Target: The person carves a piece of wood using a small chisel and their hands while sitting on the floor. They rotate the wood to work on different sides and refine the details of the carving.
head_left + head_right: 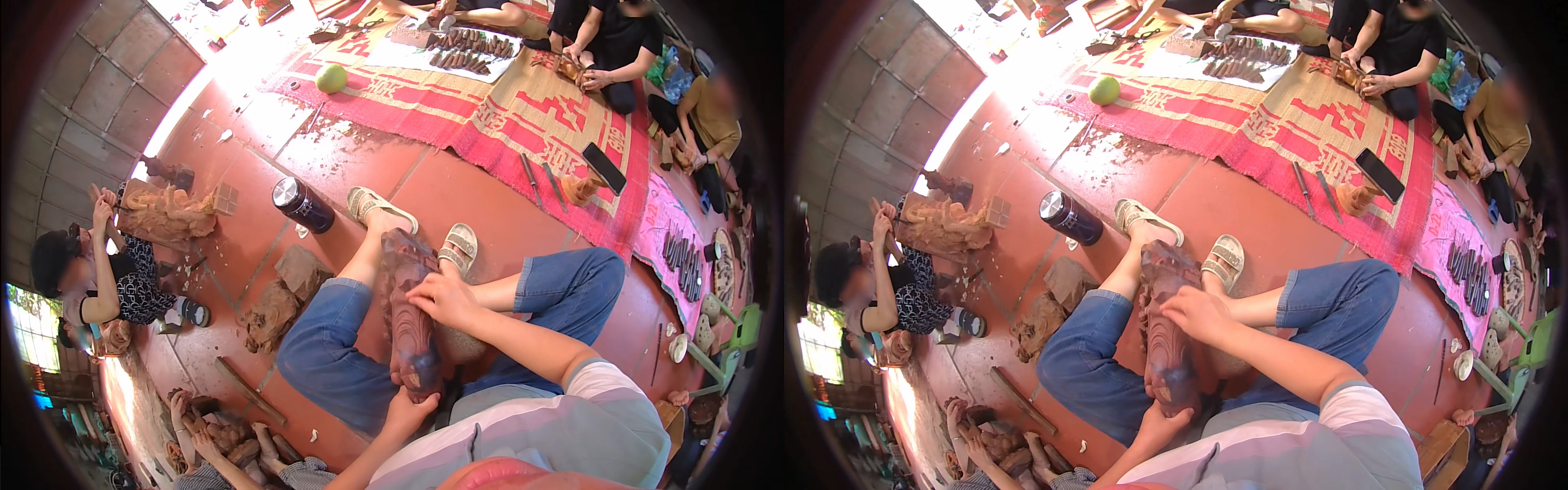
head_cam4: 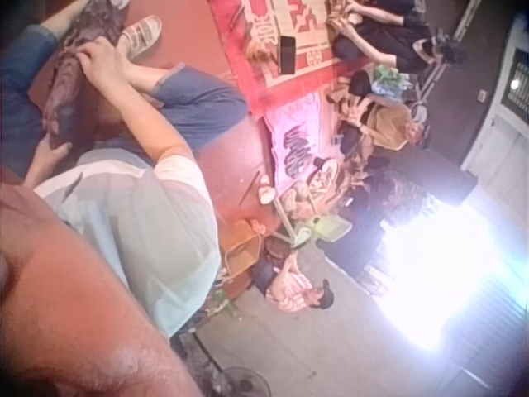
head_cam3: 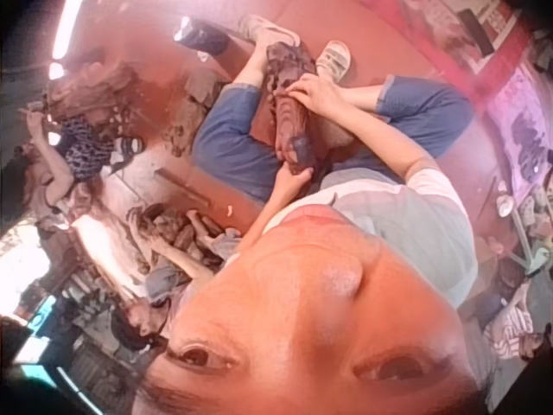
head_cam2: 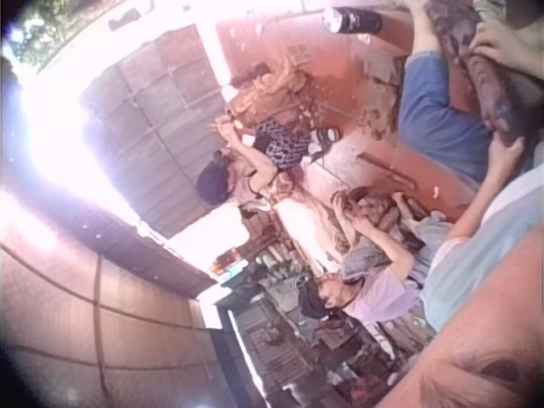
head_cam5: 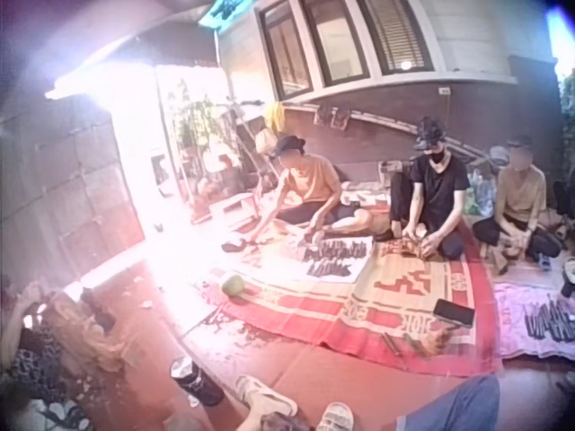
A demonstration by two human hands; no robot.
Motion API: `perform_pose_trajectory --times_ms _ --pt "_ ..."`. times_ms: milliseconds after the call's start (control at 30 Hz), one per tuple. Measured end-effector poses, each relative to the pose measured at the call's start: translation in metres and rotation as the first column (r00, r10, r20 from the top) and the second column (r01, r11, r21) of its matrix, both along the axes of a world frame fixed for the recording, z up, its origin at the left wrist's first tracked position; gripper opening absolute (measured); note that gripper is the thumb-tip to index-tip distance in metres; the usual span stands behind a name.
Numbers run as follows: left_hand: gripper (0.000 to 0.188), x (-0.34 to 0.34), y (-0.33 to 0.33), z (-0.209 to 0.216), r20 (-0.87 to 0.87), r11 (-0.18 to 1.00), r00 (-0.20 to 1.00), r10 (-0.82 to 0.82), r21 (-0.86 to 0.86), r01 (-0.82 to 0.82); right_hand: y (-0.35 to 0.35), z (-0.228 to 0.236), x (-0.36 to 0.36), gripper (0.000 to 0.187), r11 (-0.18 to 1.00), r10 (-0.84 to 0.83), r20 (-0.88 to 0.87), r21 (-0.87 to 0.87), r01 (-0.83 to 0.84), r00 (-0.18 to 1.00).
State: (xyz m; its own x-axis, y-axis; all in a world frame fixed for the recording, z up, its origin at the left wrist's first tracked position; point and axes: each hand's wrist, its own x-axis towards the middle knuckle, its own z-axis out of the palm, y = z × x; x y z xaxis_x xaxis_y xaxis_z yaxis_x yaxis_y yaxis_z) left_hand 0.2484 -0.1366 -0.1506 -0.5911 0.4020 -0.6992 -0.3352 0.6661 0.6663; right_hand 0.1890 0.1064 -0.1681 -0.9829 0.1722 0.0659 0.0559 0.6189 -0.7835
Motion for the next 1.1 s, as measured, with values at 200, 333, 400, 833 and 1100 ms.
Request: perform_pose_trajectory --times_ms 200,333,400,833,1100 --pt "0.063 0.0 -0.003 -0.005 -0.041 1.0 0.999 -0.012 -0.021 0.011 -0.009 -0.011 0.012 0.017 0.993 0.068 -0.009 -0.095 -0.069 0.998" --pt "0.064 -0.001 -0.003 -0.005 -0.062 1.0 0.998 -0.029 -0.014 0.028 0.002 -0.002 -0.001 0.017 1.0 -0.004 -0.047 0.029 0.005 0.999" --pt "0.064 0.001 -0.003 -0.004 -0.048 0.999 0.998 -0.032 -0.041 0.03 0.001 -0.003 -0.003 0.017 0.998 -0.048 -0.011 0.036 0.048 0.999" --pt "0.064 -0.001 -0.002 -0.002 -0.054 0.999 0.998 -0.041 -0.031 0.039 -0.017 -0.009 0.02 0.017 0.992 -0.02 -0.026 -0.125 0.017 0.999" --pt "0.063 0.0 -0.003 -0.001 -0.033 0.999 0.999 -0.035 -0.033 0.034 0.002 -0.012 -0.008 0.019 0.945 -0.055 -0.034 -0.324 0.041 0.998"
